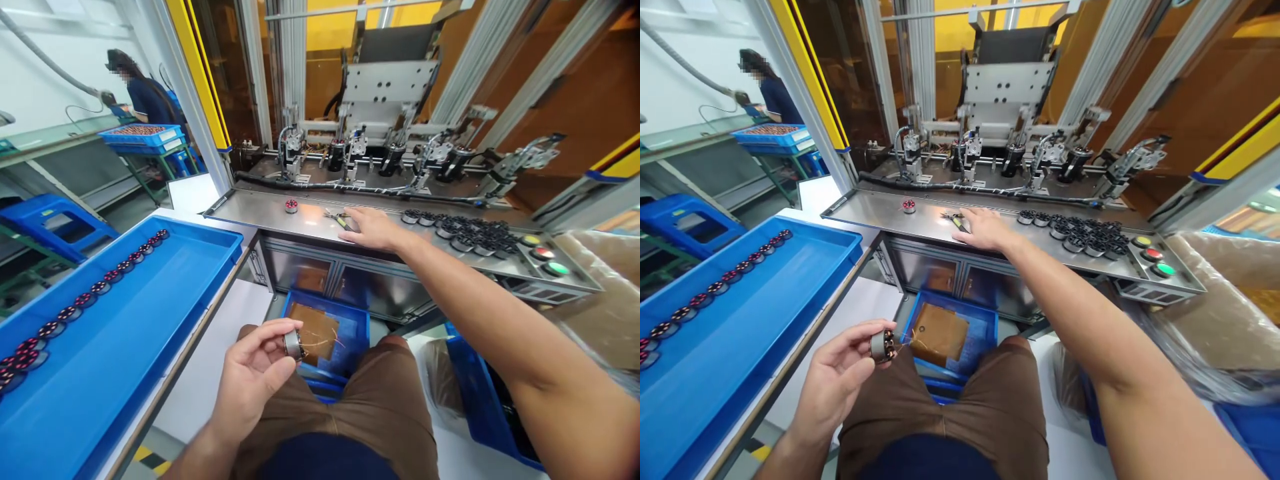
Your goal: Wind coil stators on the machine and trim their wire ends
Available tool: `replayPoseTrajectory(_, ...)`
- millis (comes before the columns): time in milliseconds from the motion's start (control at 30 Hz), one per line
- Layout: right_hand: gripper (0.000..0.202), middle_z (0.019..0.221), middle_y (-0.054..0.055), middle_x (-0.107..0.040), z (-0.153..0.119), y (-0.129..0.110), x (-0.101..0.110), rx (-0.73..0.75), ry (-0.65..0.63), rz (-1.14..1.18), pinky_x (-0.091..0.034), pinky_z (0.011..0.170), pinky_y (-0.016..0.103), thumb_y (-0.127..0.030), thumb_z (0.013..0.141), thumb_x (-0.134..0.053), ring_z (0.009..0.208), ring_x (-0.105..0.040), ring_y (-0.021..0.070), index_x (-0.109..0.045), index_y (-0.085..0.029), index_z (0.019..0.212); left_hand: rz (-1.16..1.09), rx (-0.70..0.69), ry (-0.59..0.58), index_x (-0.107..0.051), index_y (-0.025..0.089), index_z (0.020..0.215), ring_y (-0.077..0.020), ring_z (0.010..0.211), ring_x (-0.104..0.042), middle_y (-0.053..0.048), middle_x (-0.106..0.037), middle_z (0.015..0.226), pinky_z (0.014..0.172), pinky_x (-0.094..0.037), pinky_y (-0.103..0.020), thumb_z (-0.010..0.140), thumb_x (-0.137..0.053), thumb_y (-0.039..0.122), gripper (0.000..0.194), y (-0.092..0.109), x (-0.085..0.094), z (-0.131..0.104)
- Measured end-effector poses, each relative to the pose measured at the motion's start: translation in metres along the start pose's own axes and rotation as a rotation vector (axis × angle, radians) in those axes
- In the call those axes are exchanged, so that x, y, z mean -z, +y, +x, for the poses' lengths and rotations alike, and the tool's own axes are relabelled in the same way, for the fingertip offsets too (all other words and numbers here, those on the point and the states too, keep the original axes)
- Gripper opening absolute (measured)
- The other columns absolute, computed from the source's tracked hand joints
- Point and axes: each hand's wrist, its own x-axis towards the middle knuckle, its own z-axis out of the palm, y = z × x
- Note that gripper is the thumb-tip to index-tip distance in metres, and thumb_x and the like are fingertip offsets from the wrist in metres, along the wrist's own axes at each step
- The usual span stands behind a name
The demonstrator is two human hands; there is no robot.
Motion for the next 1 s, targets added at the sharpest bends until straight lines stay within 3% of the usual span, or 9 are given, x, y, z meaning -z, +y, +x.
replayPoseTrajectory(167, 0.058, 0.133, 0.025, -0.055, -0.008, 0.007, -0.001, -0.025, 0.008, 0.046, -0.037, 0.105, 0.054, -0.049, 0.089, -0.055, 0.122, -0.052, 0.0404, -0.056, -0.01, 0.133, 0.013, -0.01, 0.111, -0.077, 0.019, 0.096, -0.0205, 0.09, -0.069, -0.012, -0.073, 0.11, 0.066, -0.061, -0.025, 0.081, -0.076, 0.026, 0.016, 0.001, -0.008, 0.006)
replayPoseTrajectory(333, 0.031, 0.106, 0.021, -0.064, -0.011, 0.008, 0.003, -0.048, 0.064, 0.256, -0.04, 0.1, 0.046, -0.037, 0.085, -0.058, 0.108, -0.055, 0.0344, -0.067, -0.01, 0.098, 0.025, -0.062, 0.138, -0.076, 0.021, 0.094, -0.0197, 0.096, -0.069, -0.009, -0.074, 0.106, 0.069, -0.059, -0.023, 0.083, -0.074, 0.024, 0.011, 0.0, -0.012, 0.005)
replayPoseTrajectory(400, 0.027, 0.09, 0.015, -0.064, -0.014, 0.008, 0.009, -0.084, 0.095, 0.396, -0.045, 0.092, 0.043, -0.039, 0.086, -0.056, 0.096, -0.058, 0.0307, -0.065, -0.013, 0.09, 0.03, -0.071, 0.138, -0.076, 0.022, 0.094, -0.0187, 0.097, -0.068, -0.008, -0.075, 0.106, 0.071, -0.059, -0.022, 0.085, -0.073, 0.023, 0.01, -0.001, -0.012, 0.003)
replayPoseTrajectory(500, 0.033, 0.079, 0.008, -0.06, -0.033, 0.0, 0.021, -0.14, 0.136, 0.683, -0.051, 0.072, 0.035, -0.044, 0.092, -0.042, 0.075, -0.061, 0.0228, -0.06, -0.017, 0.098, 0.022, -0.073, 0.136, -0.076, 0.022, 0.094, -0.0177, 0.097, -0.069, -0.007, -0.075, 0.106, 0.073, -0.058, -0.023, 0.087, -0.071, 0.022, 0.009, -0.004, -0.012, 0.002)
replayPoseTrajectory(633, 0.042, 0.097, 0.009, -0.063, -0.101, -0.039, 0.012, -0.168, 0.114, 1.179, -0.048, 0.055, 0.032, -0.045, 0.096, -0.024, 0.058, -0.057, 0.0158, -0.052, -0.02, 0.115, 0.001, -0.067, 0.154, -0.076, 0.022, 0.093, -0.0175, 0.097, -0.069, -0.006, -0.076, 0.104, 0.076, -0.058, -0.023, 0.086, -0.072, 0.022, 0.008, -0.005, -0.014, 0.003)
replayPoseTrajectory(700, 0.044, 0.098, 0.01, -0.064, -0.15, -0.066, -0.01, -0.176, 0.035, 1.341, -0.045, 0.048, 0.031, -0.046, 0.098, -0.023, 0.05, -0.052, 0.0137, -0.054, -0.021, 0.116, -0.01, -0.039, 0.153, -0.076, 0.022, 0.094, -0.0162, 0.092, -0.069, -0.006, -0.076, 0.104, 0.073, -0.059, -0.023, 0.086, -0.072, 0.023, 0.01, -0.005, -0.014, 0.005)
replayPoseTrajectory(800, 0.047, 0.1, 0.01, -0.061, -0.225, -0.107, -0.053, -0.251, -0.154, 1.893, -0.043, 0.048, 0.028, -0.054, 0.097, -0.038, 0.055, -0.054, 0.0125, -0.059, -0.021, 0.121, -0.015, 0.042, 0.089, -0.076, 0.022, 0.103, -0.0139, 0.084, -0.068, -0.007, -0.076, 0.106, 0.071, -0.06, -0.022, 0.085, -0.073, 0.026, 0.019, -0.004, -0.016, 0.008)
replayPoseTrajectory(900, 0.063, 0.113, 0.009, -0.057, -0.276, -0.135, -0.081, -0.204, -0.159, 1.943, -0.053, 0.068, 0.032, -0.056, 0.085, -0.065, 0.081, -0.061, 0.018, -0.048, -0.028, 0.138, -0.028, 0.101, -0.018, -0.075, 0.02, 0.111, -0.0152, 0.087, -0.069, -0.009, -0.075, 0.109, 0.078, -0.06, -0.024, 0.08, -0.078, 0.024, 0.031, -0.005, -0.022, 0.012)
replayPoseTrajectory(1000, 0.066, 0.109, 0.007, -0.059, -0.294, -0.147, -0.08, -0.147, -0.059, 1.67, -0.053, 0.083, 0.035, -0.04, 0.08, -0.076, 0.091, -0.061, 0.0187, -0.045, -0.03, 0.137, -0.02, 0.107, -0.062, -0.075, 0.021, 0.111, -0.0162, 0.092, -0.07, -0.009, -0.075, 0.114, 0.083, -0.059, -0.024, 0.077, -0.08, 0.017, 0.034, -0.008, -0.032, 0.015)
